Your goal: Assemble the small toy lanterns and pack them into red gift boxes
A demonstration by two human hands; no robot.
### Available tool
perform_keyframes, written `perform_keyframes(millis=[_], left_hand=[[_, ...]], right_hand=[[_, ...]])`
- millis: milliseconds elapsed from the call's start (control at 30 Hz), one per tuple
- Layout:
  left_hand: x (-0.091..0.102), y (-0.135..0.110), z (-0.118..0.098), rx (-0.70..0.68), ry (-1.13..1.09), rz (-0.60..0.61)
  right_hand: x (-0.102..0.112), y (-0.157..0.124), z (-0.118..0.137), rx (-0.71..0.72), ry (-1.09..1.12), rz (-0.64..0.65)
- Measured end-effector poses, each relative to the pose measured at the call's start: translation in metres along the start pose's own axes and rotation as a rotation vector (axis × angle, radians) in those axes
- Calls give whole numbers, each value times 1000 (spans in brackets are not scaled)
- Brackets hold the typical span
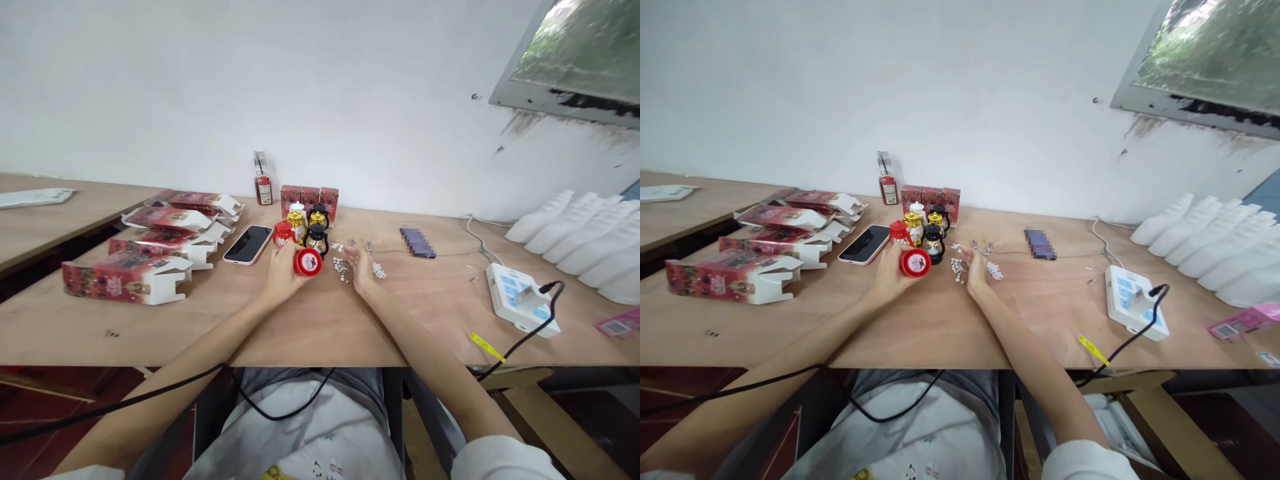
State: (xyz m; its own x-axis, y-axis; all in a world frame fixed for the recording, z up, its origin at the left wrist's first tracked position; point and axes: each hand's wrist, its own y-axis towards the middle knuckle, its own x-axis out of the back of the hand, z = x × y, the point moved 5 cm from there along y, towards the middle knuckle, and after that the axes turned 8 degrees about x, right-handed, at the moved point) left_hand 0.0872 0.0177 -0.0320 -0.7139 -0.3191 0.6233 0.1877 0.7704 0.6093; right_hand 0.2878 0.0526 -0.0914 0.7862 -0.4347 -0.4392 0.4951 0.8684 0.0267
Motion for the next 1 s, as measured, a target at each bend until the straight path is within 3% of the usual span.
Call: perform_keyframes(millis=[167, 300, 433, 533, 600, 733, 1000], left_hand=[[-7, -6, -14, -266, 326, 30], [-13, -8, -15, -303, 476, 0], [-16, -10, -10, -268, 513, -17], [-20, -13, -10, -304, 552, 9], [-25, -16, -12, -349, 576, 56], [-30, -19, -14, -421, 589, 127], [-32, -21, -14, -520, 610, 140]], right_hand=[[-5, -1, -1, 146, -100, 119], [-9, -10, 12, 416, -348, 251], [-26, -40, 26, 782, -672, 532], [-40, -65, 24, 957, -920, 777], [-44, -74, 21, 1000, -1029, 839], [-44, -75, 23, 1028, -1113, 804], [-45, -76, 16, 1052, -1236, 920]])
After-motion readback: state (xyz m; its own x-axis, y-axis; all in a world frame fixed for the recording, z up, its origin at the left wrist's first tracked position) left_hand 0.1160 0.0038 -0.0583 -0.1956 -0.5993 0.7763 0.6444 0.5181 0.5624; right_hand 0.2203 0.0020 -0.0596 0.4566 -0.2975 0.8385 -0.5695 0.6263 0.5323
